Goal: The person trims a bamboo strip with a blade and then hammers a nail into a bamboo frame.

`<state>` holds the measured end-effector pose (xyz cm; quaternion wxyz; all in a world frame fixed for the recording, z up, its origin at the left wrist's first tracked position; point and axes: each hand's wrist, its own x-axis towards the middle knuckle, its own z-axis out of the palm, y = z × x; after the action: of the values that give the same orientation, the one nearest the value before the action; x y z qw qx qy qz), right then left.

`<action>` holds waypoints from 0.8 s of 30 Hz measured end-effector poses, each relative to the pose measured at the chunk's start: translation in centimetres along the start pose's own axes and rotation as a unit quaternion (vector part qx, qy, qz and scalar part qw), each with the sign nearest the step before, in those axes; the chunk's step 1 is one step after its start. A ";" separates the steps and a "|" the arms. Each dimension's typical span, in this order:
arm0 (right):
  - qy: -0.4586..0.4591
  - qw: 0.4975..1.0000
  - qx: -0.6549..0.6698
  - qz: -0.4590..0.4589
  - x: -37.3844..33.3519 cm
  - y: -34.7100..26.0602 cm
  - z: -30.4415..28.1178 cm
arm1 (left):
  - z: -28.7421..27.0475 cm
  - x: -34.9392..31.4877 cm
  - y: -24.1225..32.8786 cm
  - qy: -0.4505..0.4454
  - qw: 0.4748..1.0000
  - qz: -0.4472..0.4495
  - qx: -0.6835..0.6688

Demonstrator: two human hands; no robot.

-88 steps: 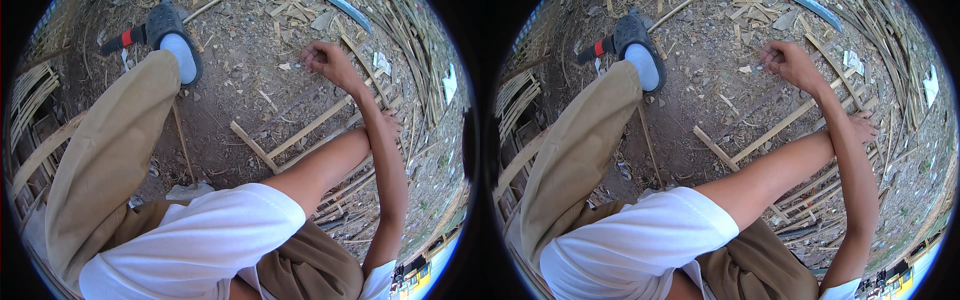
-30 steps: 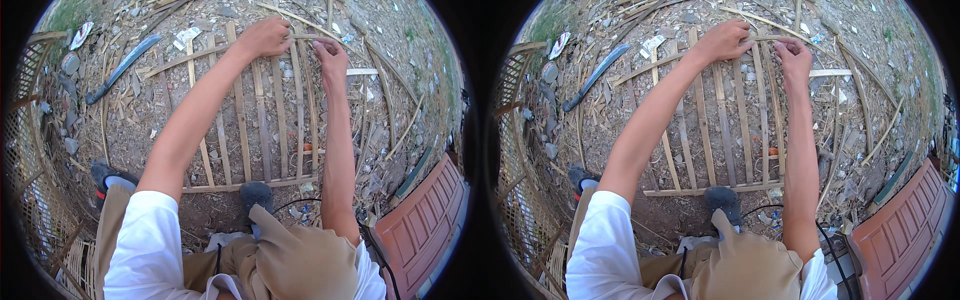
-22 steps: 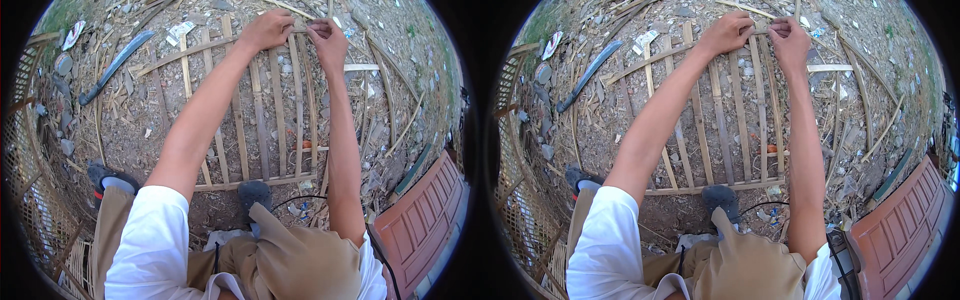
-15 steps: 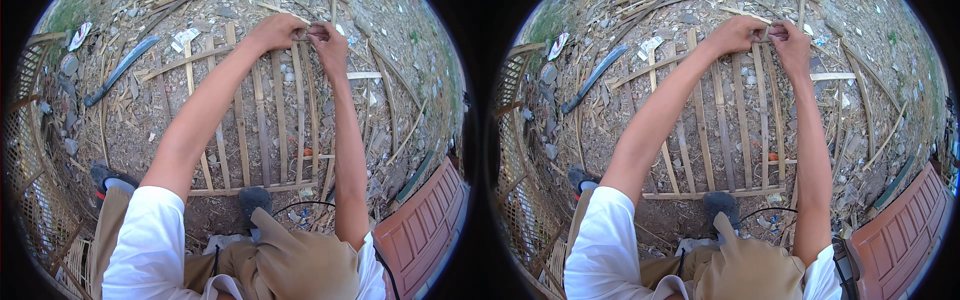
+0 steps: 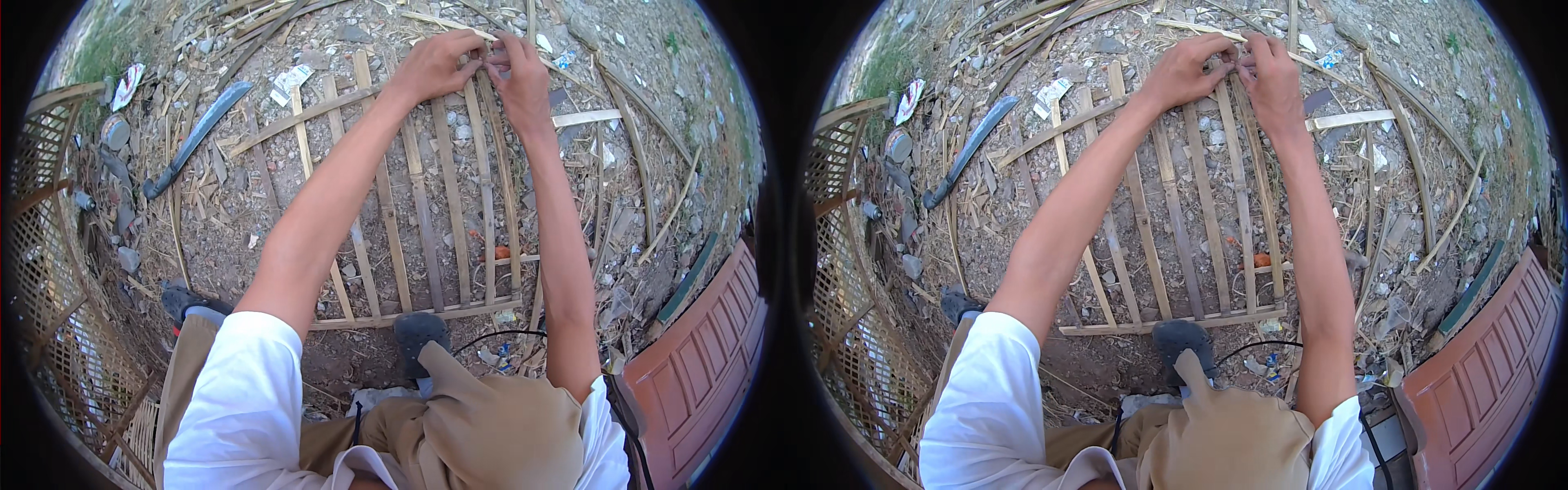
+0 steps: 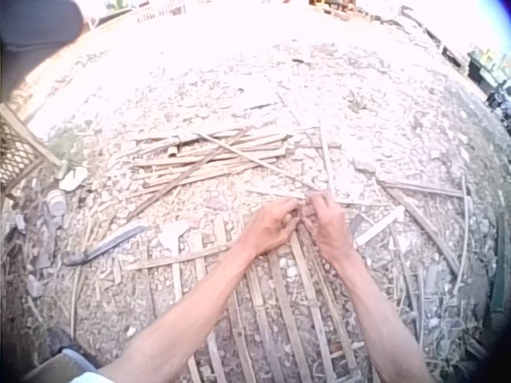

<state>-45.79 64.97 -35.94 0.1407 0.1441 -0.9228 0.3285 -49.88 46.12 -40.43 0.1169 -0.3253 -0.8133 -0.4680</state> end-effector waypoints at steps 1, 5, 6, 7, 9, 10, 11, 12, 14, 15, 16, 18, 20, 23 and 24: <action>-0.001 1.000 -0.005 0.005 0.2 -0.1 0.0 | 0.0 0.0 0.0 -0.002 1.000 0.014 0.002; 0.000 0.999 -0.048 0.005 0.8 -0.9 -0.2 | 0.0 0.1 0.5 0.008 0.999 0.048 0.002; 0.002 0.998 -0.065 -0.002 1.0 -1.2 -0.2 | -0.2 0.2 0.6 -0.003 0.999 0.046 -0.004; -0.004 0.997 -0.070 0.007 1.1 -1.6 -0.3 | -0.4 0.2 0.7 -0.014 0.999 0.045 -0.011; -0.016 0.996 -0.082 0.023 1.4 -2.2 -0.3 | -0.6 0.4 0.8 -0.036 0.999 0.010 -0.015; -0.016 0.997 -0.075 0.023 1.4 -2.3 -0.2 | -0.7 0.4 0.7 -0.046 0.999 -0.007 -0.016; -0.015 0.997 -0.068 0.023 1.5 -2.4 0.0 | -0.7 0.5 0.7 -0.042 0.999 -0.021 -0.027; -0.016 0.998 -0.060 0.021 1.6 -2.4 0.2 | -0.8 0.5 0.7 -0.037 0.998 -0.025 -0.042; -0.002 0.998 -0.039 0.047 1.4 -2.3 0.5 | -0.8 0.4 0.5 -0.027 0.996 -0.032 -0.073; 0.008 0.998 -0.002 0.069 1.1 -1.8 0.9 | -0.7 0.5 0.5 -0.020 0.996 -0.037 -0.074; 0.019 0.995 0.036 0.092 0.7 -1.3 1.2 | -0.6 0.5 0.5 -0.013 0.996 -0.041 -0.074; 0.053 0.991 0.071 0.097 -0.2 -0.6 1.5 | -0.5 0.5 0.6 -0.007 0.997 -0.042 -0.068; 0.086 0.986 0.101 0.104 -0.7 -0.2 2.0 | -0.6 0.6 0.6 -0.009 0.998 -0.036 -0.058; 0.134 0.975 0.129 0.120 -1.5 -0.1 2.4 | -0.3 0.7 0.3 -0.016 0.995 -0.051 -0.081; 0.137 0.973 0.140 0.126 -1.7 0.0 2.5 | -0.1 0.7 0.4 -0.017 0.994 -0.069 -0.084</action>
<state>-44.70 63.67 -38.40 0.2017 -0.0011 -0.8506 0.4856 -50.19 46.48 -39.72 0.0428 -0.2851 -0.7938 -0.5356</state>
